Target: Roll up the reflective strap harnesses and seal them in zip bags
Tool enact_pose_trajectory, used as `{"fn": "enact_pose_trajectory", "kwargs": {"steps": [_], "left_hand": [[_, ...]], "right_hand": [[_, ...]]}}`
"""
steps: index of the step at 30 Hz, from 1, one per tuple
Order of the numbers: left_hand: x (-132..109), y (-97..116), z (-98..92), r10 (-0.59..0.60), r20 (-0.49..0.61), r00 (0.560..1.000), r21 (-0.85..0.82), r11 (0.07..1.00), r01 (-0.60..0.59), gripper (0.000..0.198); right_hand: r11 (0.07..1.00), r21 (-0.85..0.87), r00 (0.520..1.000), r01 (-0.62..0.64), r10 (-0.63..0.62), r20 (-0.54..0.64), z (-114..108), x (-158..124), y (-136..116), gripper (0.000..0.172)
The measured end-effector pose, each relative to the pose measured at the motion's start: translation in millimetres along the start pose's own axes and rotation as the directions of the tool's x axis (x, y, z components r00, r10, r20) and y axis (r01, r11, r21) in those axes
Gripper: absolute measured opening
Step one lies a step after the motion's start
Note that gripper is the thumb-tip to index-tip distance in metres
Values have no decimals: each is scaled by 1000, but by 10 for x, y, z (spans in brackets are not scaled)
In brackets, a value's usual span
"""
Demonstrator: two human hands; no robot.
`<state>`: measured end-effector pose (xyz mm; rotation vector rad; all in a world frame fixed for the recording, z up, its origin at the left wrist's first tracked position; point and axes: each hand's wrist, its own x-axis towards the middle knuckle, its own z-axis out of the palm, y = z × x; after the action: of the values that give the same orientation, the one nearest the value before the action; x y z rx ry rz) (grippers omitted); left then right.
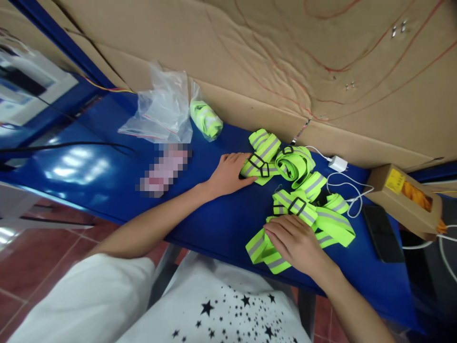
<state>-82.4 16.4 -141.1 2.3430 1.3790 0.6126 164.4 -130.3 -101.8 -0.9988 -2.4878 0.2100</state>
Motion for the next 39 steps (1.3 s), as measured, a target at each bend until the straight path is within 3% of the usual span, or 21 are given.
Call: {"fn": "enact_pose_trajectory", "kwargs": {"steps": [3,6,7,9,11,13,15,17,19,22,24,26,28,29,31,33,35,37,39], "left_hand": [[-7,64,-64,-58,25,998,-107,992,60,59],[-1,120,-175,-146,32,989,-443,885,146,48],[5,136,-217,-190,56,980,-599,779,185,44],[19,167,-297,-261,155,953,-845,464,264,41],[28,199,-361,-285,263,922,-931,174,320,42],[23,234,-402,-283,315,906,-941,35,337,44],[1,274,-414,-273,327,905,-941,-7,338,46],[-38,316,-403,-249,329,911,-941,-5,338,50],[-90,363,-380,-219,312,925,-944,38,327,53],[-193,447,-345,-165,267,949,-942,162,294,54],[-276,513,-332,-106,216,971,-923,301,238,56],[-363,576,-331,0,153,988,-865,483,134,57],[-435,615,-344,125,79,989,-797,603,-12,55],[-457,622,-356,172,32,985,-786,613,-81,54],[-467,610,-384,191,-100,977,-817,545,-190,55],[-435,573,-402,178,-236,955,-811,505,-295,52],[-387,531,-387,280,-252,927,-709,599,-373,48],[-351,504,-336,442,-108,890,-546,722,-425,56],[-340,497,-276,518,68,852,-409,794,-450,62]], "right_hand": [[1000,7,1000,-3,3,17,10,-1,13,11],[1000,11,1000,-10,9,23,18,9,30,11],[1000,10,1000,-11,11,24,19,13,34,11],[1000,9,1000,-11,11,25,20,16,39,11],[1000,13,1000,-12,12,28,20,11,39,11],[1000,21,999,-18,17,39,23,-2,37,11],[999,29,998,-34,33,46,31,-20,38,17],[997,39,998,-66,66,2,45,-31,45,32],[992,37,985,-117,121,-127,66,-20,57,55],[976,0,932,-216,206,-297,103,71,77,96],[967,-38,929,-251,230,-291,123,186,84,116],[971,-31,947,-235,222,-232,127,324,89,118],[977,62,963,-206,213,-167,104,447,102,107],[970,132,962,-206,225,-156,83,491,116,99],[932,277,935,-232,292,-199,37,536,167,78],[861,417,857,-291,428,-287,6,530,243,55],[735,570,717,-367,614,-330,10,503,321,42],[563,722,548,-403,780,-302,38,483,377,43],[435,825,416,-361,867,-275,56,475,414,48]]}}
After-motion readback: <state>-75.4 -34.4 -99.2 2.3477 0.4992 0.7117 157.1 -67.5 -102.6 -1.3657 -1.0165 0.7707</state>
